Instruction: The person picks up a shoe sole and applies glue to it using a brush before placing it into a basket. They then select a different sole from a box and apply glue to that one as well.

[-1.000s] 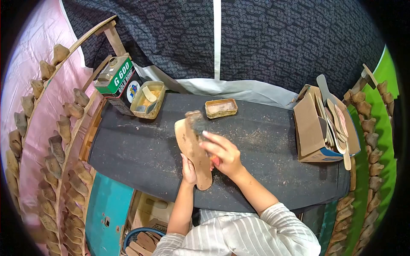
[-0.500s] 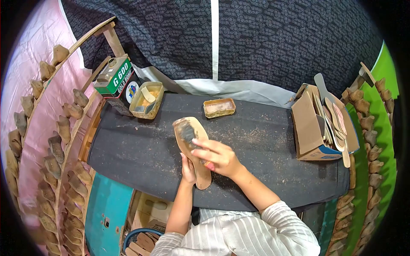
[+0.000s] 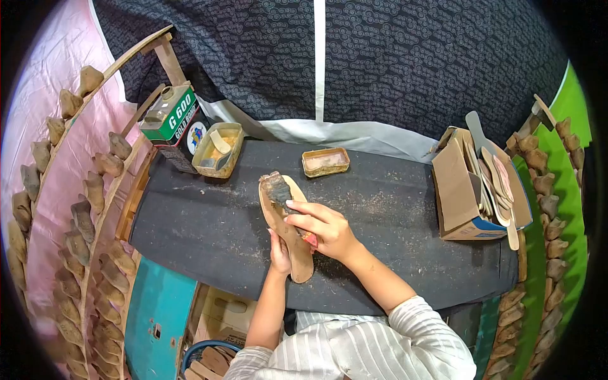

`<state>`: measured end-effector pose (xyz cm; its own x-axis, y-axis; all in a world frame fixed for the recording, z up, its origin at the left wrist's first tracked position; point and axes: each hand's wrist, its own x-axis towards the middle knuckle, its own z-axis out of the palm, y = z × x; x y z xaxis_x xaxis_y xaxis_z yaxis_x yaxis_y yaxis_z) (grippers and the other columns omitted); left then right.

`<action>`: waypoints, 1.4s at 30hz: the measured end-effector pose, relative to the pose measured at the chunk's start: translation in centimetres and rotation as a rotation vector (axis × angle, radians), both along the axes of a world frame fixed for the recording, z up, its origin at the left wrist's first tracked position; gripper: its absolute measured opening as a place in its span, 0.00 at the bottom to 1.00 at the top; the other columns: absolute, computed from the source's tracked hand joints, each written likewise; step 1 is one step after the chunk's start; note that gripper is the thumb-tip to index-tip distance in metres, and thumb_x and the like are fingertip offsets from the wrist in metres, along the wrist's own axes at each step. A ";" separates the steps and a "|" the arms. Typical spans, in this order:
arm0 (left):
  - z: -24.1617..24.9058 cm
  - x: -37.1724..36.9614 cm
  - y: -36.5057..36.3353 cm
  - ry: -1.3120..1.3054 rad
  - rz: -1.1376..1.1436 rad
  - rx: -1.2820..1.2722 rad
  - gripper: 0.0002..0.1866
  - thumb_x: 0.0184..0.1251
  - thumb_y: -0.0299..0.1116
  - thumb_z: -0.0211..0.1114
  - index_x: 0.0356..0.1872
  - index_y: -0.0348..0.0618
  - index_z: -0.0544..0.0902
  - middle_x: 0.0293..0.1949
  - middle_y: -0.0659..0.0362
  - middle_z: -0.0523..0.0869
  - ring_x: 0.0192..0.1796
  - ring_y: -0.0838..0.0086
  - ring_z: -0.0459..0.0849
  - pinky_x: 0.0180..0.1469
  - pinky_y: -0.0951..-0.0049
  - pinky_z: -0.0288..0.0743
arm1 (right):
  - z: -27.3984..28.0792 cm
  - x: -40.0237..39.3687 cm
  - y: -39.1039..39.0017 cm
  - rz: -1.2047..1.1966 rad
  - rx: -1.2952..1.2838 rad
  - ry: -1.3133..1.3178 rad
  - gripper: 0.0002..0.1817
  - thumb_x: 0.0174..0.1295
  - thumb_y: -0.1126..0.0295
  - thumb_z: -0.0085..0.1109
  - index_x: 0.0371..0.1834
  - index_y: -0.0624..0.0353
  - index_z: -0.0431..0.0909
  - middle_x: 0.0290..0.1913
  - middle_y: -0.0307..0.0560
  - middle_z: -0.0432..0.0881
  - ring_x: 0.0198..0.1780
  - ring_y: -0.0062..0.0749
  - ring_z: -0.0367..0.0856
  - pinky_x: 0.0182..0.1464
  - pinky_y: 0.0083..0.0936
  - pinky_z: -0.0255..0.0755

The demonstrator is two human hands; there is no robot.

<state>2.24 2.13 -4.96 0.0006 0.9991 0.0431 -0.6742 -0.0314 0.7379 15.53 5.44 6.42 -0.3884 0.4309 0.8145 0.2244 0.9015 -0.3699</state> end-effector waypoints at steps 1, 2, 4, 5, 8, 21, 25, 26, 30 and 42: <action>-0.8 -0.5 0.2 -0.059 -0.104 0.136 0.35 0.72 0.58 0.27 0.69 0.44 0.55 0.65 0.55 0.65 0.66 0.66 0.64 0.68 0.65 0.56 | 0.0 0.1 0.2 0.019 -0.013 0.006 0.19 0.42 0.74 0.64 0.42 0.56 0.80 0.51 0.48 0.79 0.45 0.43 0.81 0.46 0.32 0.77; -0.1 -0.3 0.2 -0.058 -0.099 0.137 0.35 0.72 0.58 0.27 0.69 0.44 0.55 0.65 0.55 0.65 0.66 0.66 0.64 0.68 0.65 0.56 | 0.0 0.3 0.4 0.024 -0.012 0.007 0.19 0.42 0.74 0.64 0.42 0.56 0.80 0.51 0.48 0.79 0.45 0.43 0.81 0.46 0.32 0.77; 2.3 0.7 -0.1 0.039 0.064 -0.022 0.41 0.66 0.67 0.22 0.57 0.40 0.67 0.38 0.51 0.80 0.32 0.66 0.81 0.35 0.68 0.76 | 0.1 1.0 0.6 0.070 -0.020 0.087 0.19 0.42 0.72 0.65 0.42 0.56 0.80 0.50 0.48 0.80 0.45 0.43 0.81 0.46 0.31 0.77; 2.7 0.8 -0.3 0.067 0.052 -0.071 0.42 0.65 0.68 0.21 0.54 0.39 0.68 0.32 0.50 0.80 0.30 0.66 0.80 0.33 0.70 0.75 | 0.6 1.0 0.7 0.060 -0.004 0.131 0.19 0.39 0.80 0.61 0.39 0.58 0.81 0.48 0.51 0.80 0.44 0.43 0.82 0.44 0.29 0.77; 1.7 0.4 0.0 0.016 -0.103 0.055 0.43 0.64 0.69 0.21 0.54 0.38 0.68 0.31 0.50 0.80 0.29 0.66 0.80 0.33 0.70 0.75 | 0.6 0.7 1.4 0.008 0.027 0.095 0.19 0.39 0.82 0.58 0.39 0.58 0.81 0.47 0.52 0.80 0.43 0.43 0.82 0.43 0.29 0.77; 1.5 0.4 -0.1 0.019 -0.096 0.046 0.43 0.65 0.68 0.21 0.55 0.39 0.68 0.32 0.50 0.80 0.29 0.65 0.79 0.32 0.68 0.75 | -0.2 1.6 1.4 0.028 0.102 0.063 0.18 0.41 0.70 0.64 0.39 0.58 0.79 0.45 0.51 0.80 0.40 0.44 0.82 0.42 0.31 0.77; 1.2 -0.2 0.3 0.004 -0.047 0.020 0.42 0.66 0.67 0.21 0.54 0.39 0.68 0.33 0.50 0.80 0.29 0.65 0.80 0.32 0.68 0.75 | -0.5 2.4 1.3 0.134 -0.015 0.023 0.16 0.41 0.74 0.63 0.38 0.58 0.79 0.44 0.50 0.81 0.40 0.44 0.82 0.41 0.31 0.76; 0.9 -0.3 0.3 0.004 -0.049 0.017 0.42 0.66 0.67 0.21 0.54 0.39 0.68 0.33 0.50 0.80 0.29 0.65 0.80 0.32 0.68 0.75 | -0.6 2.5 1.4 0.195 -0.063 0.028 0.16 0.40 0.75 0.63 0.37 0.58 0.79 0.43 0.49 0.81 0.40 0.43 0.82 0.41 0.31 0.76; 0.7 0.1 0.3 -0.039 -0.093 0.047 0.41 0.66 0.67 0.21 0.54 0.40 0.68 0.32 0.51 0.80 0.28 0.65 0.79 0.32 0.68 0.76 | 0.5 2.1 1.1 0.088 -0.033 0.058 0.16 0.43 0.77 0.61 0.40 0.57 0.79 0.47 0.48 0.80 0.42 0.44 0.81 0.43 0.32 0.76; 0.3 -0.5 0.8 -0.073 0.033 0.119 0.36 0.71 0.60 0.25 0.66 0.42 0.59 0.60 0.49 0.71 0.60 0.61 0.72 0.63 0.62 0.64 | 0.0 2.3 -0.8 0.258 -0.155 -0.094 0.19 0.38 0.79 0.59 0.39 0.57 0.79 0.47 0.46 0.80 0.42 0.43 0.81 0.47 0.33 0.76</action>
<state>1.71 2.88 -4.65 -0.0394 0.9864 0.1596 -0.7229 -0.1384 0.6770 17.80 4.59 6.45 -0.5717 0.4245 0.7021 0.0352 0.8676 -0.4960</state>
